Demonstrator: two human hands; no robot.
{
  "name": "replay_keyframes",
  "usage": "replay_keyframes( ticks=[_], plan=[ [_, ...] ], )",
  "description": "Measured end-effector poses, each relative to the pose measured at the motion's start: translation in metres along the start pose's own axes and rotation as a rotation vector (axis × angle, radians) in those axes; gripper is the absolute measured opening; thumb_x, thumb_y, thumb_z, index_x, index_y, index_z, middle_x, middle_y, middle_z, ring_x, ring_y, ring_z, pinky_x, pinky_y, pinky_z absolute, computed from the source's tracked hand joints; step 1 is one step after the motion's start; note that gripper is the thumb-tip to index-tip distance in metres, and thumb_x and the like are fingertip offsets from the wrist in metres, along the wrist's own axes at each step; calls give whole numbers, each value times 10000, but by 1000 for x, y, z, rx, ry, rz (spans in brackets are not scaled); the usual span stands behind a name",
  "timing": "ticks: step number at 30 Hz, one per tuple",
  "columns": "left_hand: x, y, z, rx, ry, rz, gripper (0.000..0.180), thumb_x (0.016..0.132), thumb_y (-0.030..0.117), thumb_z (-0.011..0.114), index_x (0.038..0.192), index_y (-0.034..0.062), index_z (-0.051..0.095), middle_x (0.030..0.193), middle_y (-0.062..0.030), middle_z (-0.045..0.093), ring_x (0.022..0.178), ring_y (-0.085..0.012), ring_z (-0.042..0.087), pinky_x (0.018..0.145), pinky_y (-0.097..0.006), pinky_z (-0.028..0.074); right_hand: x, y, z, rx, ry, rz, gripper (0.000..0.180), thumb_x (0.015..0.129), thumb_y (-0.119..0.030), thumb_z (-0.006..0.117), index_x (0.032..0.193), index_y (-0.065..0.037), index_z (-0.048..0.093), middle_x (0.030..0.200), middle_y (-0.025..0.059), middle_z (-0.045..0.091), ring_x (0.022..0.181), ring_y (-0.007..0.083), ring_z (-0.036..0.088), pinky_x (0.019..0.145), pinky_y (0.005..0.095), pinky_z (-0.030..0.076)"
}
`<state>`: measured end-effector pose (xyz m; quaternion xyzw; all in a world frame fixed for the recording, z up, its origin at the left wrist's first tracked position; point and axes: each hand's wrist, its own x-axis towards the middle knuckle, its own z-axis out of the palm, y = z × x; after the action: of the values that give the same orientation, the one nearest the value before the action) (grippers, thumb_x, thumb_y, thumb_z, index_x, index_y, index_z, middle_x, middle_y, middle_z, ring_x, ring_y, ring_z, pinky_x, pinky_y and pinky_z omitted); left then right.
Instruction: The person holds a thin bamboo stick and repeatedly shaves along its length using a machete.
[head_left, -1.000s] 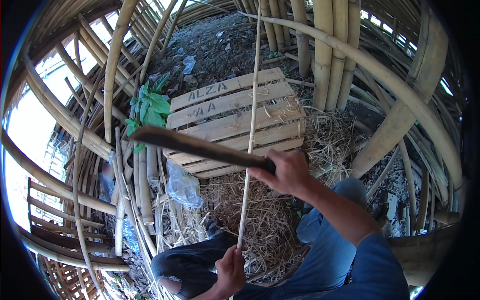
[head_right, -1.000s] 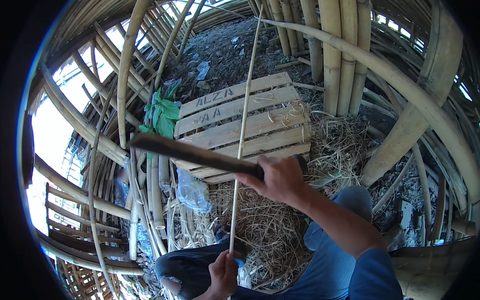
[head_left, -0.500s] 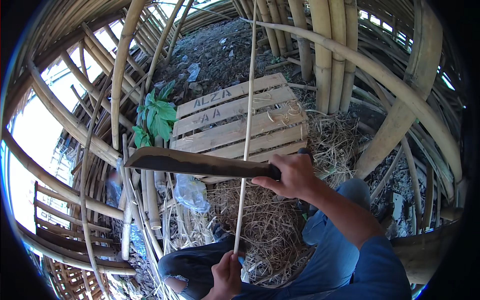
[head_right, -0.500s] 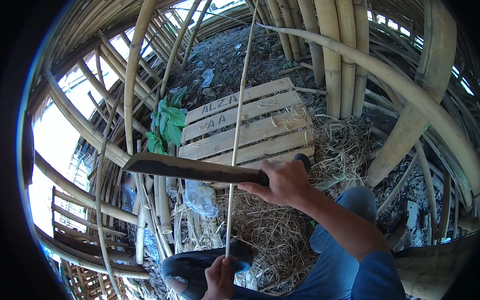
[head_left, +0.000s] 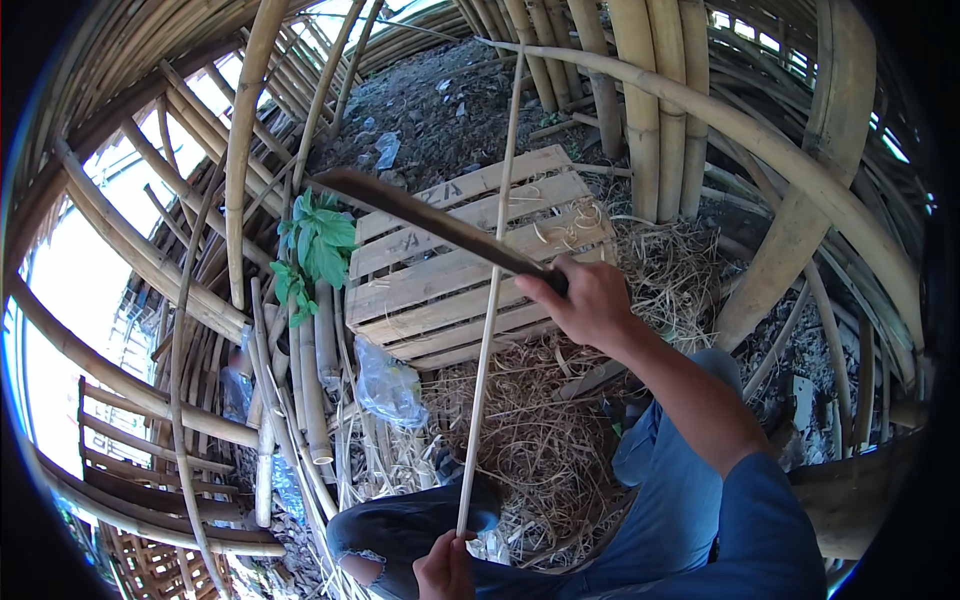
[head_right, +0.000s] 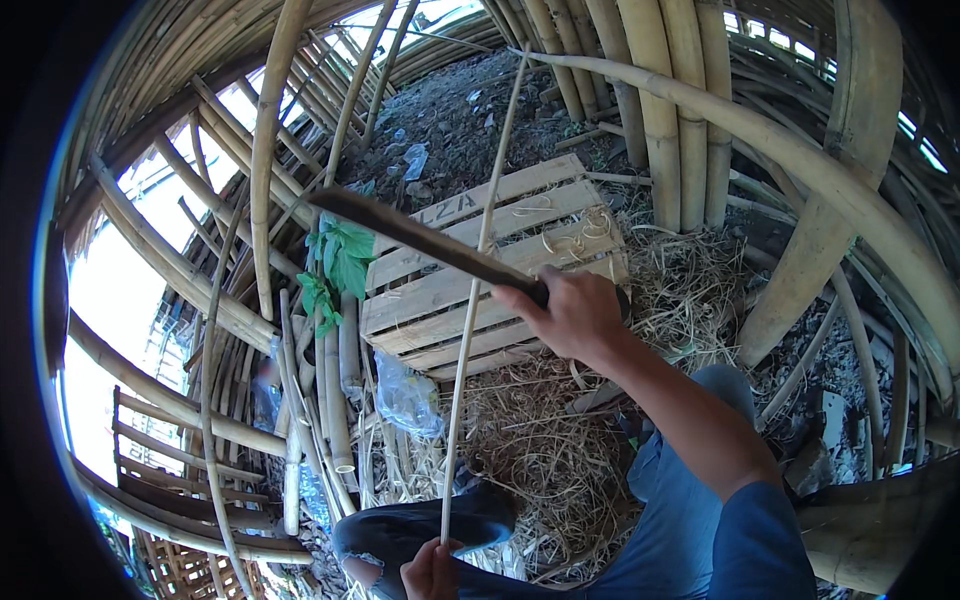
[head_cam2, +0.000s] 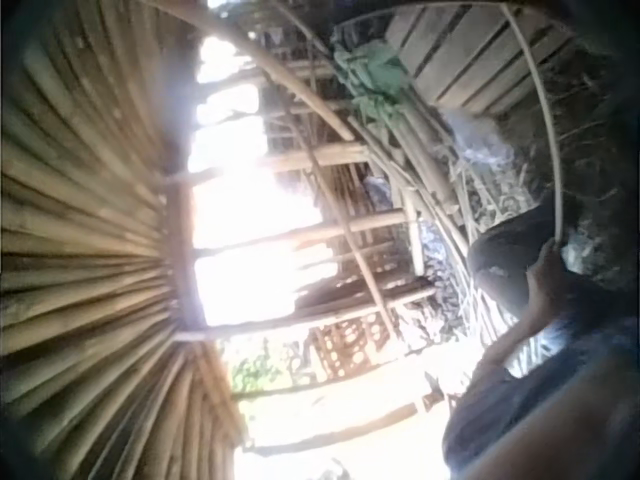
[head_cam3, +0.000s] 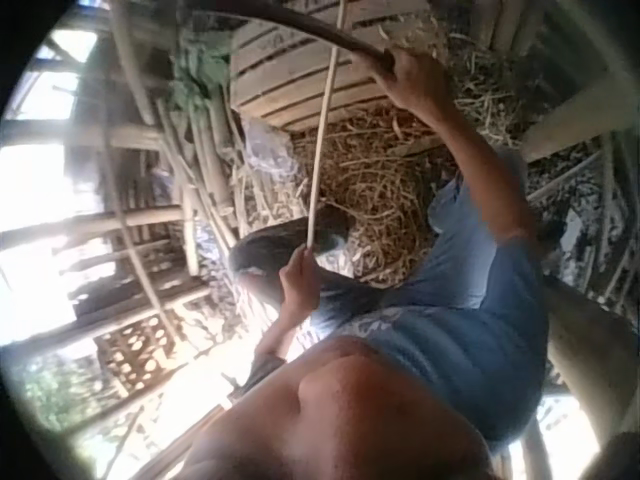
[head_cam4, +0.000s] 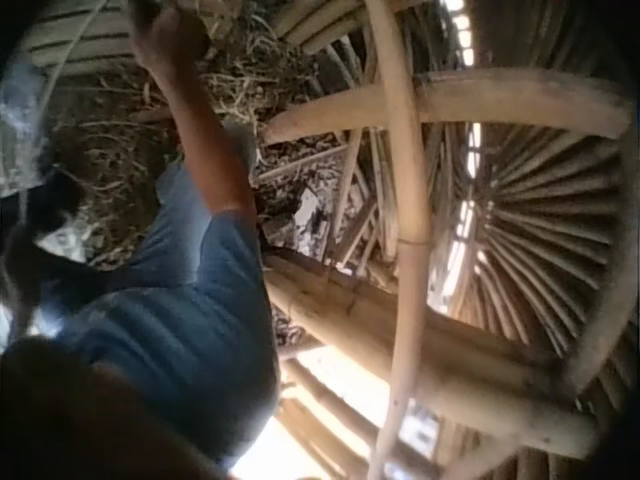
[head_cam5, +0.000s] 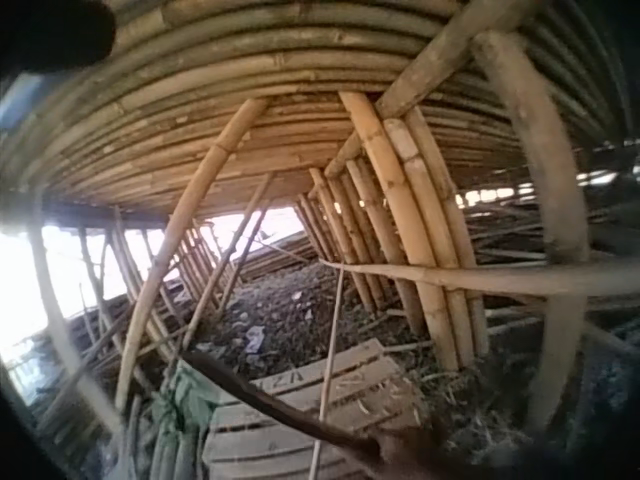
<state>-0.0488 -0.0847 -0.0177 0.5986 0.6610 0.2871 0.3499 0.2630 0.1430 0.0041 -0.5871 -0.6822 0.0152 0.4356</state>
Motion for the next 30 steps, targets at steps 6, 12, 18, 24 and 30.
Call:
replay_keyframes(
  ticks=[6, 12, 18, 24, 30],
  plan=[
    [-6, 5, -8, 13, -2, -30, 196, 982, 142, 483, 1021, -12, 598, 626, 7, 493, 574, -57, 417, 489, -252, 353, -22, -11, 6, -16, 65, -188, 644, 901, -661, 390, 633, -92, 526, 408, -13, 448, 345, 124, 504, 298, 329, 404],
    [-24, 15, -12, -48, -44, -73, 234, 992, 176, 466, 1020, -15, 597, 671, -9, 531, 629, -64, 441, 543, -260, 392, 7, 13, -1, -12, -7, 111, 694, 852, -714, 423, 642, -66, 557, 421, 38, 490, 365, 192, 544, 356, 351, 448],
    [-29, -7, -11, -50, -11, -89, 269, 996, 216, 462, 1026, -14, 597, 670, -7, 525, 627, -75, 444, 543, -260, 391, -15, -7, 10, -79, 78, -181, 631, 869, -675, 444, 631, -98, 540, 441, 13, 491, 343, 156, 507, 346, 341, 439],
    [-47, -10, -15, -39, -96, -122, 274, 993, 255, 470, 1020, 24, 616, 608, 29, 475, 545, -51, 402, 478, -234, 332, 14, 12, 0, 21, 45, 141, 599, 880, -629, 489, 613, -96, 547, 417, 6, 461, 345, 154, 494, 340, 354, 380],
    [-50, -17, -16, -153, -102, -276, 288, 989, 281, 475, 1010, 35, 623, 591, 36, 468, 520, -54, 400, 465, -231, 332, -15, -3, 9, -46, 118, -164, 622, 849, -666, 501, 643, -80, 552, 453, 37, 502, 365, 180, 536, 350, 344, 421]
  ],
)
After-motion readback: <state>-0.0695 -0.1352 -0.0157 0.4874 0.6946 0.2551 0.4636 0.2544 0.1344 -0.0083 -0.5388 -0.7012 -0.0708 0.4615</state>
